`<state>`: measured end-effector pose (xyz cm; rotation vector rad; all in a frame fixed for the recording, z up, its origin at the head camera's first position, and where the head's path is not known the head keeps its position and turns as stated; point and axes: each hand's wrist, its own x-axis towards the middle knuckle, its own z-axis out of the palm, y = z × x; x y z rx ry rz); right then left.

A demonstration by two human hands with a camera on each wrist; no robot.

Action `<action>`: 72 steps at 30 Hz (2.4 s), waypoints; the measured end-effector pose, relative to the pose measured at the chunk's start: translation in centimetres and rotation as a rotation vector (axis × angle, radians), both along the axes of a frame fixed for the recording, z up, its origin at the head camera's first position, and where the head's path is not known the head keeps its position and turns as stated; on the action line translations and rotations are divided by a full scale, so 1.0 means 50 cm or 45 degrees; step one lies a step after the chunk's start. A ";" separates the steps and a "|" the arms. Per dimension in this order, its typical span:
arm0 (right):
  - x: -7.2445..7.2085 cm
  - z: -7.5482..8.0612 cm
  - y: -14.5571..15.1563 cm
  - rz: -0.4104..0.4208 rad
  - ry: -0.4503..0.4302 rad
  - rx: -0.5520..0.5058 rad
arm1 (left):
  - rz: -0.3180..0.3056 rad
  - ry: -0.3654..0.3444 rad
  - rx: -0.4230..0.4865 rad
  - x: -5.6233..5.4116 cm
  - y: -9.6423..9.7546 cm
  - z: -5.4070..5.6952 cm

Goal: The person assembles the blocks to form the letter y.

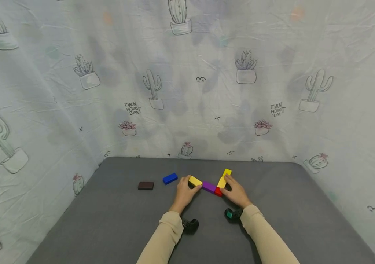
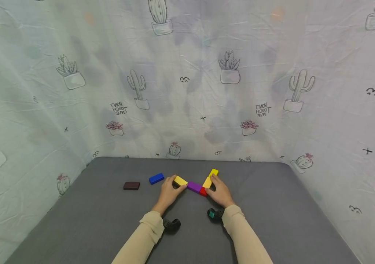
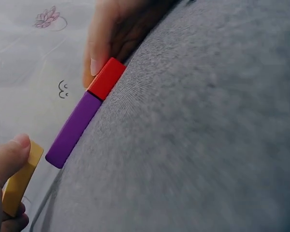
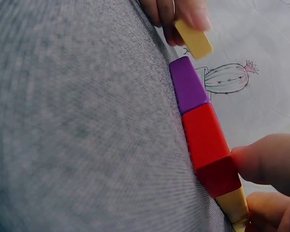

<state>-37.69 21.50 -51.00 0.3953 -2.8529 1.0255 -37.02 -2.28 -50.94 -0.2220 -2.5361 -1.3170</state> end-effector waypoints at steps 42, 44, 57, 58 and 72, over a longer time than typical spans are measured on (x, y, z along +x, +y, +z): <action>0.001 0.002 -0.002 -0.017 -0.001 0.004 | 0.086 -0.027 -0.233 -0.026 0.029 -0.005; 0.001 0.003 -0.003 -0.016 0.005 -0.002 | 0.077 -0.024 -0.245 -0.024 0.028 -0.005; 0.004 0.006 -0.003 -0.018 -0.014 -0.013 | 0.063 -0.010 -0.214 -0.013 0.024 -0.002; 0.005 0.007 -0.003 -0.018 -0.015 -0.012 | 0.063 -0.012 -0.201 -0.012 0.024 -0.002; 0.006 0.009 -0.004 -0.014 -0.016 0.009 | 0.077 -0.011 -0.045 -0.007 0.013 -0.007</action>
